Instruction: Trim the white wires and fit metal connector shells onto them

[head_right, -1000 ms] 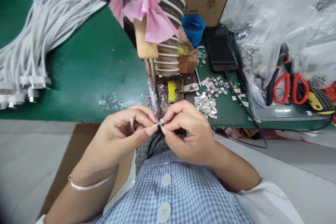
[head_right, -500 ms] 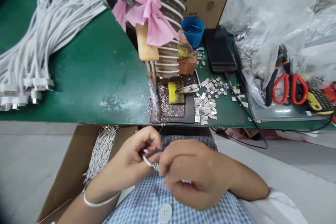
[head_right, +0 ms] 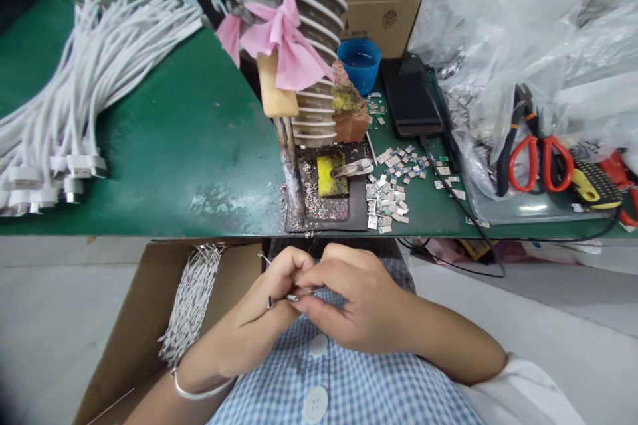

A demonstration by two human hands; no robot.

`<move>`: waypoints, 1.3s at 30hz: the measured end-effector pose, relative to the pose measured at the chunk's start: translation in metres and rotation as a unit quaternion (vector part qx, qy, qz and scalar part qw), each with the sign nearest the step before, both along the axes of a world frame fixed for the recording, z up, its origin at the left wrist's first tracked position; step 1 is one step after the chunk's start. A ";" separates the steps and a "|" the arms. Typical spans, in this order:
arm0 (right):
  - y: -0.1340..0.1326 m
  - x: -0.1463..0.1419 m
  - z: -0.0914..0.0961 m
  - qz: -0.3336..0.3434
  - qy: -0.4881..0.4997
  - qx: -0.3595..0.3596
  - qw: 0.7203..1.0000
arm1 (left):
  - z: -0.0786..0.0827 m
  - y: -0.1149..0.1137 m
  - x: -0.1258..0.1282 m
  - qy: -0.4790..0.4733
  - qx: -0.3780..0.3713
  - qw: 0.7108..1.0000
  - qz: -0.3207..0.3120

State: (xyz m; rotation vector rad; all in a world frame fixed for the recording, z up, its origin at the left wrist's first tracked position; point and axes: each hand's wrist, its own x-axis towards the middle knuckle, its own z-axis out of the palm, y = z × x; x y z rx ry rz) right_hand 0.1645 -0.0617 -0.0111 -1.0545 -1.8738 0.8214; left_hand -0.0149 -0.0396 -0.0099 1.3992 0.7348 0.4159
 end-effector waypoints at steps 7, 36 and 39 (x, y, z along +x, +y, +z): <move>0.002 -0.001 0.002 -0.038 0.032 0.024 0.998 | -0.001 -0.001 -0.001 -0.040 -0.060 0.997 0.010; 0.010 0.003 0.007 -0.011 0.062 0.022 0.998 | 0.000 -0.006 -0.001 -0.063 -0.079 0.982 0.161; 0.010 -0.001 0.006 -0.014 0.104 0.041 0.994 | 0.000 -0.010 0.001 -0.079 -0.112 0.980 0.145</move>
